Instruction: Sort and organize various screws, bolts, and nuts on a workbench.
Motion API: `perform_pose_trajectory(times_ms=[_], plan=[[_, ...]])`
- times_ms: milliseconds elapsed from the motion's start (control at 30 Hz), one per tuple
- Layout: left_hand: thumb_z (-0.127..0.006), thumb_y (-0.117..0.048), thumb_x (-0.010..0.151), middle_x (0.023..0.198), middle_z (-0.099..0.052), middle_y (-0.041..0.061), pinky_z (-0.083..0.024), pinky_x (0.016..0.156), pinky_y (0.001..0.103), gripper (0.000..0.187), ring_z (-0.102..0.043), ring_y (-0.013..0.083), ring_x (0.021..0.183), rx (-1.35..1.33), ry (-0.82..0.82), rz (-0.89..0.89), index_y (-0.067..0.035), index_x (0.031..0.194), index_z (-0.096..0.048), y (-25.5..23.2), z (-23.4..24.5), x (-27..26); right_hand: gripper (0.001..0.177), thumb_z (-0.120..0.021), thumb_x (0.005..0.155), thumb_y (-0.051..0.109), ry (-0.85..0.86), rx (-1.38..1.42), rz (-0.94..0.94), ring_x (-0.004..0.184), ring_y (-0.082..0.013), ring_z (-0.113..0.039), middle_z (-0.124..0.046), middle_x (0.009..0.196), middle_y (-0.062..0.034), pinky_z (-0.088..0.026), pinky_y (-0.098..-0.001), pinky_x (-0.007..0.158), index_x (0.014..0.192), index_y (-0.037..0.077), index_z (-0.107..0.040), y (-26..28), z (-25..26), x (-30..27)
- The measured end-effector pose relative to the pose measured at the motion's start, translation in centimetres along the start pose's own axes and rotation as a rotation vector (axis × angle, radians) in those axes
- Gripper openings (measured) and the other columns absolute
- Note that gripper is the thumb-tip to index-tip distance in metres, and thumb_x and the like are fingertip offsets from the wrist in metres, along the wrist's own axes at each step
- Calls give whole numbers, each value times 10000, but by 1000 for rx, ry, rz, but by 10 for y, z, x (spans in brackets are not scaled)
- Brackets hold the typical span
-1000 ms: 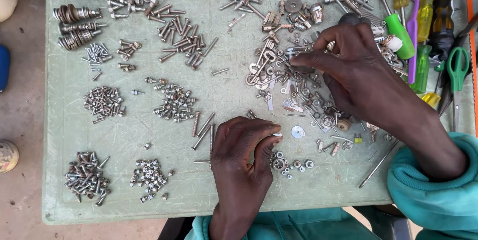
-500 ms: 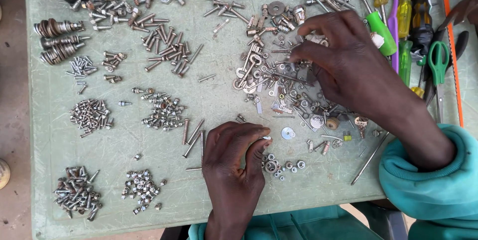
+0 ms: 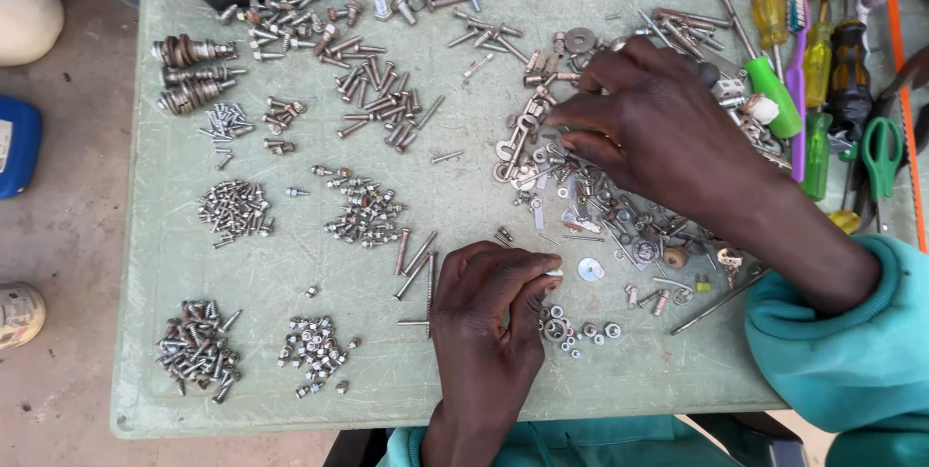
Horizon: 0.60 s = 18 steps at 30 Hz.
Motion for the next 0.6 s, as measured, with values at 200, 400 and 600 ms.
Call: perform_pose_trajectory(times_ms=[200, 400, 600], plan=[[-672, -45, 946, 994, -746, -11, -543, 888, 355, 146, -623, 229, 962, -17, 5, 5, -131, 1040, -745, 4, -1, -1, 82, -731, 995, 238, -78, 102, 58, 867, -306, -551, -648, 962, -51, -435, -444, 776, 1035, 176, -765, 12, 6, 3], [-657, -59, 961, 985, -735, 1, -545, 882, 362, 122, -624, 237, 964, -16, 6, -5, -119, 1027, -740, 1, 0, 1, 401, -747, 877, 344, 107, -194, -90, 1063, -335, -583, -659, 1097, -21, -494, -498, 832, 1276, 332, -716, -9, -3, -7], [-653, -33, 951, 988, -756, -8, -556, 880, 344, 119, -622, 224, 955, -28, 3, 10, -106, 995, -736, 0, 0, 3, 101, -700, 994, 267, 2, 57, 54, 944, -331, -553, -644, 1032, -71, -452, -474, 763, 1043, 190, -745, 6, 1, -3]])
Point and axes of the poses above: each hand's wrist, its own x-axis towards the middle knuckle, its own z-axis out of the back of the hand, y = z × x, the point moved 9 cm from there along x, towards the middle knuckle
